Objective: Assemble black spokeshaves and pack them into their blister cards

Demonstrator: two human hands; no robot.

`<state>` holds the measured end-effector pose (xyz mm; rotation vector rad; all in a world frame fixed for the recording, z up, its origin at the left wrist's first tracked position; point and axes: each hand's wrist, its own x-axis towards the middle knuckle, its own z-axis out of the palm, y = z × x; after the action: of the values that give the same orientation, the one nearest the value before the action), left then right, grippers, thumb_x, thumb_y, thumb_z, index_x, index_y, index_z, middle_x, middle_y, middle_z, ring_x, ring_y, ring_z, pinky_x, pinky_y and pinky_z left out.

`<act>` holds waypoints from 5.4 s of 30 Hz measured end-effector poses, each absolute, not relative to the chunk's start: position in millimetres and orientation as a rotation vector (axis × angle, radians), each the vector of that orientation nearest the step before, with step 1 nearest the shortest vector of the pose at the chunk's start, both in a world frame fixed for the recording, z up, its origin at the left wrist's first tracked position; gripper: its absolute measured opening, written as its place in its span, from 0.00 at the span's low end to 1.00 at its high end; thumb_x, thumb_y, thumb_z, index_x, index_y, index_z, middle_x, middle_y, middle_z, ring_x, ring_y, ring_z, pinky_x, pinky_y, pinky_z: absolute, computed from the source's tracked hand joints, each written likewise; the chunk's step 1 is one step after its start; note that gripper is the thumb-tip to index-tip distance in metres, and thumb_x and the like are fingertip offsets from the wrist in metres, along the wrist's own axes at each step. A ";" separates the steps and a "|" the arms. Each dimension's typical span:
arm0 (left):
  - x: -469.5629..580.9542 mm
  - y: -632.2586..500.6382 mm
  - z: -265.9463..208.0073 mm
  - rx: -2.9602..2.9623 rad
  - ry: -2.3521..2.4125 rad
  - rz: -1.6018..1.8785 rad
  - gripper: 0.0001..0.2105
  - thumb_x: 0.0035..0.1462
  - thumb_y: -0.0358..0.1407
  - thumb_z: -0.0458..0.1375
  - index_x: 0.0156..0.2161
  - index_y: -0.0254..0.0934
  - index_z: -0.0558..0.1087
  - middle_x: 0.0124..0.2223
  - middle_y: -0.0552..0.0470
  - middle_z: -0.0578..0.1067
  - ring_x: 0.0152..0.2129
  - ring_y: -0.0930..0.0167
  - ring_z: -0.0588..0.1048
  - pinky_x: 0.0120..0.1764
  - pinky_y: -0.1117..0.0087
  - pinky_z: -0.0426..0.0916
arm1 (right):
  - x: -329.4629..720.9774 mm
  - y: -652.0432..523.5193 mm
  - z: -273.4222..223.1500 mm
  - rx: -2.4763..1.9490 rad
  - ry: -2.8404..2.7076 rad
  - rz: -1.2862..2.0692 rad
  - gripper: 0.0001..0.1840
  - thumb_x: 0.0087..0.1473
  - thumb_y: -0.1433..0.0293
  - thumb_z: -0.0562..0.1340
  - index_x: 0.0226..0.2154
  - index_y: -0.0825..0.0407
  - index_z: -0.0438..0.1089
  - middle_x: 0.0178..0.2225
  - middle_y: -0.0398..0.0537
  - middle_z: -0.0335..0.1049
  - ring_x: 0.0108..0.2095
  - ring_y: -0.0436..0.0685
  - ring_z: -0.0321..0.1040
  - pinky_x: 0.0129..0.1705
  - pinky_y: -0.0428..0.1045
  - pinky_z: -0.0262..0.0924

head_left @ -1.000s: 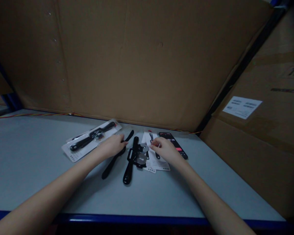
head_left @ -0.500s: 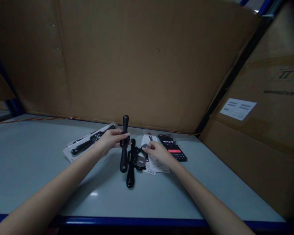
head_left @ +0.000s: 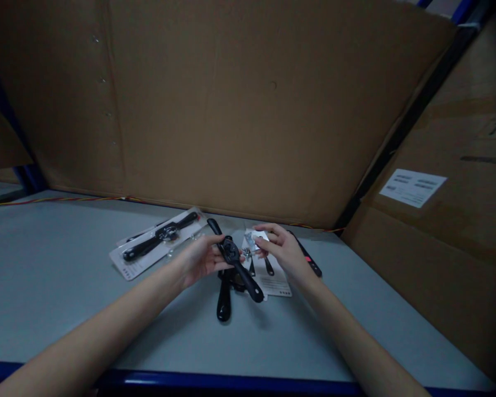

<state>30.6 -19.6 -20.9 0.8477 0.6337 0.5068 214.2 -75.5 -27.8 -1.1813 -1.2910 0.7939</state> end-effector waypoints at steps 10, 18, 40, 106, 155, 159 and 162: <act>36.5 -35.4 -26.4 0.879 0.594 0.487 0.10 0.54 0.33 0.51 0.40 0.30 0.68 0.33 0.44 0.76 0.30 0.70 0.75 0.40 0.68 0.68 | 187.2 -83.0 -41.6 -1.215 -1.525 0.813 0.17 0.45 0.62 0.62 0.38 0.50 0.61 0.16 0.33 0.54 0.16 0.46 0.53 0.18 0.43 0.49; 37.7 -40.5 -25.0 0.912 0.625 0.571 0.08 0.51 0.28 0.55 0.38 0.32 0.67 0.31 0.48 0.75 0.26 0.71 0.76 0.34 0.69 0.70 | 189.6 -85.2 -38.4 -1.203 -1.560 0.790 0.19 0.47 0.58 0.60 0.40 0.50 0.62 0.16 0.34 0.50 0.16 0.46 0.50 0.19 0.43 0.46; 27.6 -13.1 -24.1 0.866 0.704 0.814 0.07 0.50 0.19 0.50 0.34 0.29 0.67 0.34 0.42 0.75 0.27 0.72 0.76 0.32 0.76 0.72 | 239.8 -57.0 -66.8 -1.686 -1.980 -0.098 0.14 0.46 0.61 0.61 0.37 0.47 0.70 0.35 0.49 0.63 0.40 0.59 0.58 0.39 0.52 0.51; 29.4 -14.2 -27.3 0.945 0.763 0.803 0.10 0.48 0.20 0.51 0.37 0.29 0.66 0.32 0.41 0.75 0.27 0.68 0.76 0.33 0.66 0.72 | 233.3 -59.3 -47.5 -1.685 -1.979 0.372 0.08 0.41 0.65 0.63 0.25 0.52 0.67 0.19 0.39 0.57 0.21 0.49 0.54 0.23 0.44 0.46; 33.7 -18.4 -34.9 1.091 0.777 0.684 0.09 0.48 0.21 0.51 0.36 0.30 0.64 0.27 0.50 0.72 0.22 0.71 0.75 0.37 0.61 0.69 | 229.9 -55.2 -52.7 -1.382 -1.855 0.051 0.07 0.53 0.71 0.55 0.37 0.52 0.64 0.34 0.48 0.67 0.33 0.53 0.65 0.35 0.49 0.57; 35.2 -22.1 -33.7 1.081 0.770 0.644 0.11 0.48 0.22 0.52 0.38 0.30 0.64 0.27 0.50 0.72 0.23 0.70 0.75 0.37 0.61 0.69 | 217.0 -61.2 -47.2 -1.187 -1.679 0.476 0.09 0.53 0.66 0.56 0.35 0.51 0.67 0.31 0.45 0.66 0.28 0.50 0.65 0.29 0.46 0.60; 35.7 -23.5 -34.1 1.087 0.777 0.626 0.12 0.48 0.23 0.53 0.41 0.30 0.65 0.28 0.49 0.73 0.23 0.70 0.75 0.37 0.61 0.69 | 208.2 -65.0 -43.3 -1.106 -1.636 0.653 0.09 0.50 0.64 0.58 0.30 0.52 0.71 0.25 0.43 0.66 0.24 0.48 0.64 0.27 0.46 0.61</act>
<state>35.7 -23.5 -34.1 1.0872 0.7770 0.6264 208.2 -65.0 -43.3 -1.1064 -1.6356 0.6530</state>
